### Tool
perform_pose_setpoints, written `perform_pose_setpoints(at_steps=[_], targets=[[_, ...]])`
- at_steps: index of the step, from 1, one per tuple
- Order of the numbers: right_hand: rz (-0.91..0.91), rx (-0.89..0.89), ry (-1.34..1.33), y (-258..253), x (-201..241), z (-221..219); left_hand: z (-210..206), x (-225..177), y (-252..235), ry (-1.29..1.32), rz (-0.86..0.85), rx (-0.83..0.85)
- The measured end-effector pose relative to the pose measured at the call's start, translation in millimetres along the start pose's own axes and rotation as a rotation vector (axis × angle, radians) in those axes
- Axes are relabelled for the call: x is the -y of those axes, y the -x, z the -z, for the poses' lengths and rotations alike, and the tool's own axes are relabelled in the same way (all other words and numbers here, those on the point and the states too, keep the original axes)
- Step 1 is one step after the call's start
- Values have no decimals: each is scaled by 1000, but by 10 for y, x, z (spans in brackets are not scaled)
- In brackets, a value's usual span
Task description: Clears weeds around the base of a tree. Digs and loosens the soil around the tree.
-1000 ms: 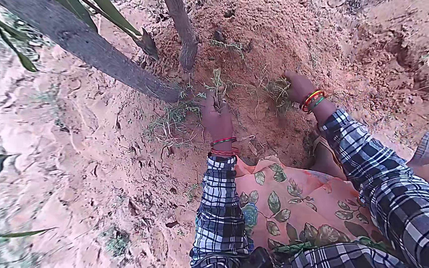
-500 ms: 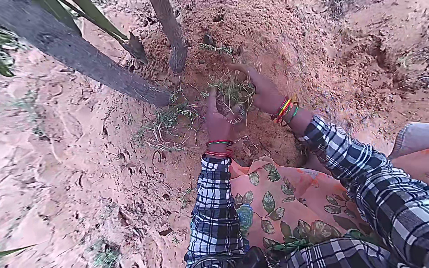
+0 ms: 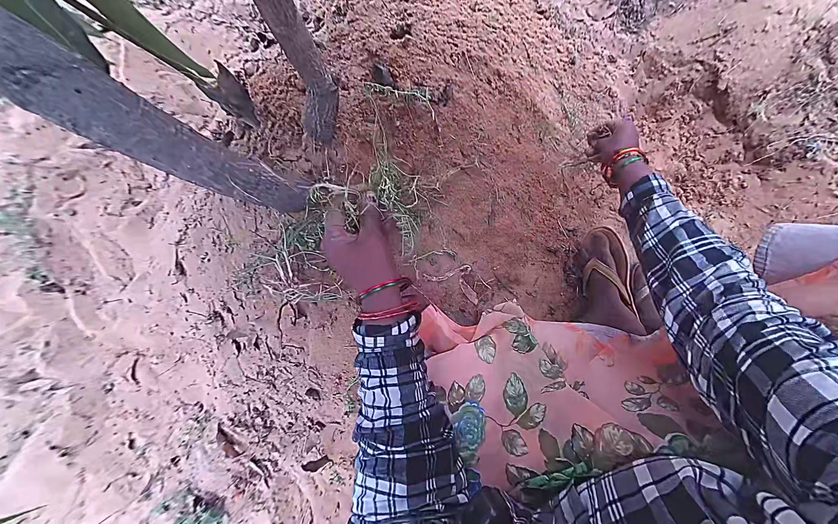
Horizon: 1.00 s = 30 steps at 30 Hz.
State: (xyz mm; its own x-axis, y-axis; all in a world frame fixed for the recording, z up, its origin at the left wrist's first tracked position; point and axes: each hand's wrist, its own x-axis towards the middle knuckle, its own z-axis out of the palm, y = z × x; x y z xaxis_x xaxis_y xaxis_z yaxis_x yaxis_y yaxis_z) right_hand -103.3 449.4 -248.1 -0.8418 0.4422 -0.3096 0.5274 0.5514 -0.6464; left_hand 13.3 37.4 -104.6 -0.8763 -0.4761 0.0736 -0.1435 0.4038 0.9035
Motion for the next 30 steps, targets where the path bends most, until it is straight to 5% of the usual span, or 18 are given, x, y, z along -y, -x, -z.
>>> perform_pose_setpoints(at_steps=[6,12,15,18,21,24,28,30], targets=[[-97,339,411,21,-327,-393,-203,-8,117,-18,0,156],[85,132,-326,85,-28,-92,-134,126,180,20,-24,237],[121,343,67,385,139,94,-160,103,164,-2,-40,264],[109,587,546,609,39,-318,-247,67,104,29,-68,251],[133,573,666,772,-7,-625,-216,56,132,75,-82,243],[140,510,432,758,-66,-508,-149,43,146,47,-87,238],[114,151,-472,779,56,-148,-136,-1,105,39,-93,208],[144,31,-618,712,216,63,-160,-1,121,7,-101,227]])
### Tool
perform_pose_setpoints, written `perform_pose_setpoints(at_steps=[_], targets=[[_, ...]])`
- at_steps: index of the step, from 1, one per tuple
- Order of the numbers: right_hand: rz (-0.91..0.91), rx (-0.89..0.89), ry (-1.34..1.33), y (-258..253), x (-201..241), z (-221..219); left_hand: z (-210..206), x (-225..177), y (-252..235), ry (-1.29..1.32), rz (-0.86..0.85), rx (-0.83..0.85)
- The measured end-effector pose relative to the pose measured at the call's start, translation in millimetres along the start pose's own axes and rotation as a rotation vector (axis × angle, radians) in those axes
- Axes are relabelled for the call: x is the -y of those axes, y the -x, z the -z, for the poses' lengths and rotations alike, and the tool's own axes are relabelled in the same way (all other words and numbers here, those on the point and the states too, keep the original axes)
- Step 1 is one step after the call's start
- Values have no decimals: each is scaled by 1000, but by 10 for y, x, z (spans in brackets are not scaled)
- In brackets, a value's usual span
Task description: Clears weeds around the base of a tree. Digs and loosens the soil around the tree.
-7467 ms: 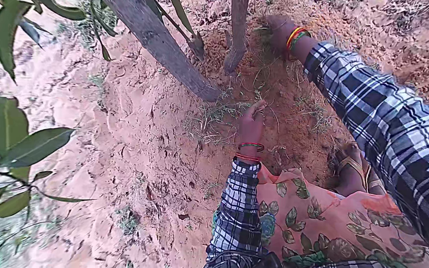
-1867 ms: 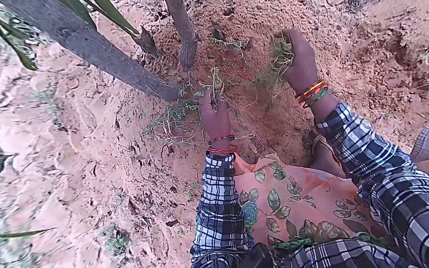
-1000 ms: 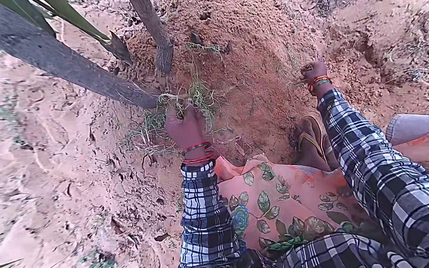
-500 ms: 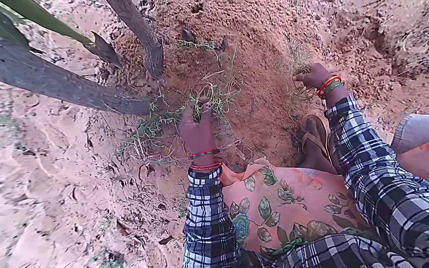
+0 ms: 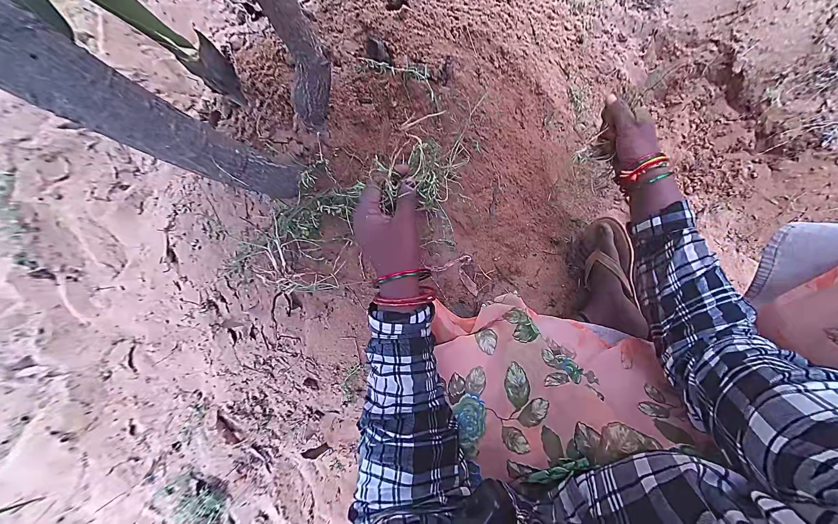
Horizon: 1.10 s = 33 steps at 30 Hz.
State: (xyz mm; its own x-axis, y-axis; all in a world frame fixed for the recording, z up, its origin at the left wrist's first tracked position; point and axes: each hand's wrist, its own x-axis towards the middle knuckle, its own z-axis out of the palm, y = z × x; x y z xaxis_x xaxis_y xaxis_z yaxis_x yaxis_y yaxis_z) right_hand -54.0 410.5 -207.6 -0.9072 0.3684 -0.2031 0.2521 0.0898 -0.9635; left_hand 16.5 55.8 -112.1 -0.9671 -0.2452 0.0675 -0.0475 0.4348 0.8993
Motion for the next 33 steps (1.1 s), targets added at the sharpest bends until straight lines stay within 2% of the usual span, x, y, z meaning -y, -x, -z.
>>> perform_pose_setpoints(at_steps=[1,3,6,7,9,11,14,19,21,22,24,25,26,27,29,31,33], targets=[[44,-8,160,-39,112,36,-21,11,-4,-21,-9,5],[35,122,563,-133,169,28,-52,15,-9,-39,-14,27],[-149,423,1062,-94,-92,-264,-98,34,-14,-31,-25,37],[-197,487,1174,-31,-238,-383,-100,44,-14,-30,-26,35],[-255,497,1234,114,-481,-544,-91,68,-11,-14,-29,31],[-267,434,1205,173,-555,-577,-85,68,-13,11,-23,28],[-227,430,1126,83,-738,-444,-109,63,-24,-16,-14,43],[-212,383,879,102,-834,-419,-112,22,18,-17,1,77],[-126,271,624,178,-755,-416,-94,29,0,6,-8,50],[-30,164,401,193,-662,-437,-59,35,-18,17,-7,37],[168,-5,-68,106,-343,-443,-22,65,-9,21,8,31],[237,-59,-164,13,-115,-383,-40,81,-13,21,4,32],[281,-85,-81,-90,96,-300,-58,83,-20,22,-8,39],[274,-75,143,-163,264,-205,-79,84,-29,17,-25,44],[95,132,609,-196,448,-117,-93,64,-20,1,-38,77],[-54,381,922,-131,406,-203,-76,17,1,-12,-34,77],[-170,540,1175,66,147,-334,-66,-4,29,-5,-59,21]])
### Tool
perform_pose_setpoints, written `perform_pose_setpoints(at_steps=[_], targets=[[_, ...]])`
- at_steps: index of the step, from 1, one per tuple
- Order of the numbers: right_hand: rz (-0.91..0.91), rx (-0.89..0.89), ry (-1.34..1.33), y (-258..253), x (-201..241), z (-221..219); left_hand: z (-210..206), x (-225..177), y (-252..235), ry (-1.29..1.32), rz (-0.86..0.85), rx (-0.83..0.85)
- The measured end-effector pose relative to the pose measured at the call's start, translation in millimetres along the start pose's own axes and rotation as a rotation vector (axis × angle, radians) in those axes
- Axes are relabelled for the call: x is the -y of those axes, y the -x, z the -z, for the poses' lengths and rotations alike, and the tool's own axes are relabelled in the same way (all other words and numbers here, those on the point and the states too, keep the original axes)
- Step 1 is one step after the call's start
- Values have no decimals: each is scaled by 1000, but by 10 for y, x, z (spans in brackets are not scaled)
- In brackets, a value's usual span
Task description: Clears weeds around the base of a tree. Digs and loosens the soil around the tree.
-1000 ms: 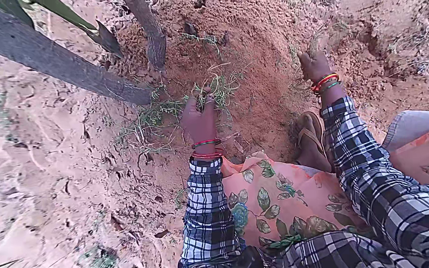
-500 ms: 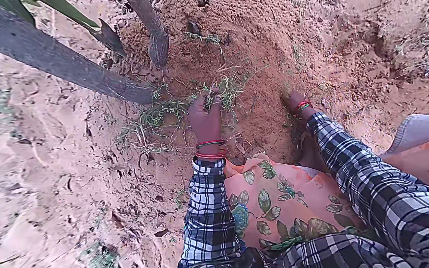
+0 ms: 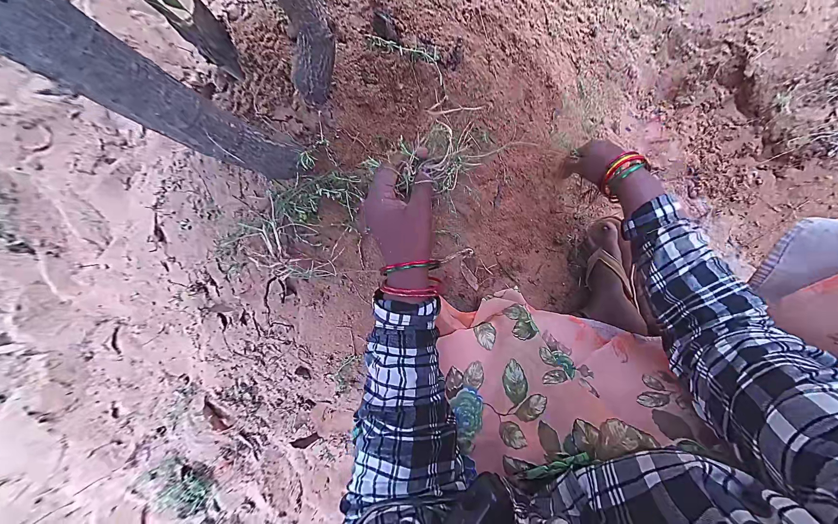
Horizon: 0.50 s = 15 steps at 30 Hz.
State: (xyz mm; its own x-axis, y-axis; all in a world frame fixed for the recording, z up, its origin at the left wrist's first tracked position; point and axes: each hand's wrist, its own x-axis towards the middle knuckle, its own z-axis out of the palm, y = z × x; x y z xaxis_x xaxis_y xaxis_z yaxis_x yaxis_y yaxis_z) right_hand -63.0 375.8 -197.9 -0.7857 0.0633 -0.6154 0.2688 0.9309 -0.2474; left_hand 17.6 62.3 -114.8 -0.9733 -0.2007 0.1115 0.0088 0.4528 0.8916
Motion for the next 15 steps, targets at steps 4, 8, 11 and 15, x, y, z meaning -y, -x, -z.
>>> perform_pose_setpoints(at_steps=[4,8,11,15], targets=[[76,103,72,-49,-16,-620,41,-15,-8,-22,-102,-96],[500,-101,-485,230,237,-218,-24,49,-11,-80,-70,-72],[636,-199,-646,453,707,100,-71,-26,-37,-247,81,121],[401,-141,-199,414,1159,-60,-141,-6,-74,-618,207,453]])
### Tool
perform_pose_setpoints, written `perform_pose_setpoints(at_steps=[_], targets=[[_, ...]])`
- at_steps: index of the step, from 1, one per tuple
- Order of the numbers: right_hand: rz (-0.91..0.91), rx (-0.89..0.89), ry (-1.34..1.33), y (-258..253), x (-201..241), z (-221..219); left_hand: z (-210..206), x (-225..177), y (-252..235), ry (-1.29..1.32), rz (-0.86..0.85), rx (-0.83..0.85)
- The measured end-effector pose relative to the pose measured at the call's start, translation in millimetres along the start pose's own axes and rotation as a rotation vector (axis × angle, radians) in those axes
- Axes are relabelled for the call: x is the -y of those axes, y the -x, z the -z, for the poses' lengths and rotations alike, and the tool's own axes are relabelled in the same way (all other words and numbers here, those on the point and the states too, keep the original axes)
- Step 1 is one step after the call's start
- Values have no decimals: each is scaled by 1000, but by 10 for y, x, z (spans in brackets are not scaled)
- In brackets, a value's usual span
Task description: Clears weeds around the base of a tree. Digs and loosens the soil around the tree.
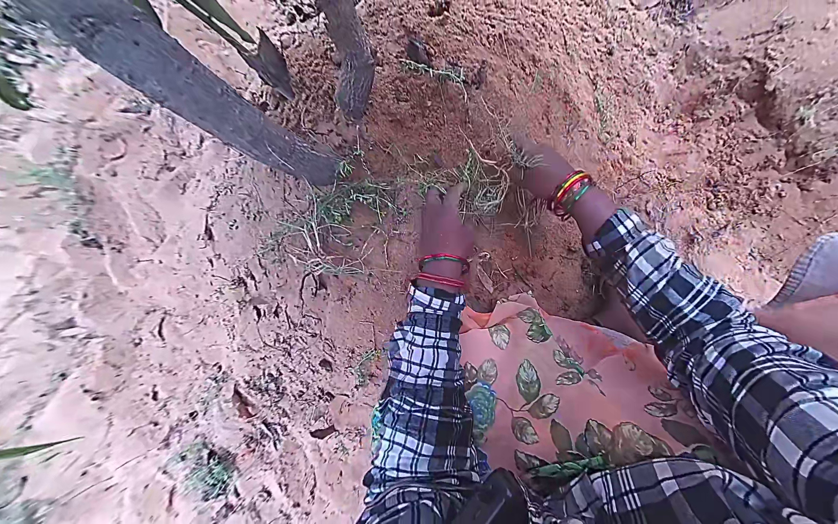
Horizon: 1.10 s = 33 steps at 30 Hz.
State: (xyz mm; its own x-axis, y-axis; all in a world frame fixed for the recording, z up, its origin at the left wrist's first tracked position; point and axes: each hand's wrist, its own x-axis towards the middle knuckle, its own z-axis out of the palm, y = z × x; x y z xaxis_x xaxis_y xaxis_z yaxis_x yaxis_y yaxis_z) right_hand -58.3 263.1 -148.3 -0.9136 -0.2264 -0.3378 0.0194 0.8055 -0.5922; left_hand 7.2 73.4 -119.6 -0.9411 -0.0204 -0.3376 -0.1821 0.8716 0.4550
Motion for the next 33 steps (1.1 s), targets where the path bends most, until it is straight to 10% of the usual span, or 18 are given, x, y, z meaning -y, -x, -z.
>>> perform_pose_setpoints(at_steps=[4,11,16,24,33], targets=[[-175,-63,79,-73,-360,-297,94,40,40,39,-29,26],[-473,-403,-21,267,-1503,324,127,109,96,350,-340,-541],[-677,-324,-70,159,-2250,415,5,65,91,-65,-90,23],[-594,169,199,31,-2380,-10,-79,157,107,89,-134,-168],[-639,-303,-16,-378,-2418,159,-20,128,96,400,-278,-418]])
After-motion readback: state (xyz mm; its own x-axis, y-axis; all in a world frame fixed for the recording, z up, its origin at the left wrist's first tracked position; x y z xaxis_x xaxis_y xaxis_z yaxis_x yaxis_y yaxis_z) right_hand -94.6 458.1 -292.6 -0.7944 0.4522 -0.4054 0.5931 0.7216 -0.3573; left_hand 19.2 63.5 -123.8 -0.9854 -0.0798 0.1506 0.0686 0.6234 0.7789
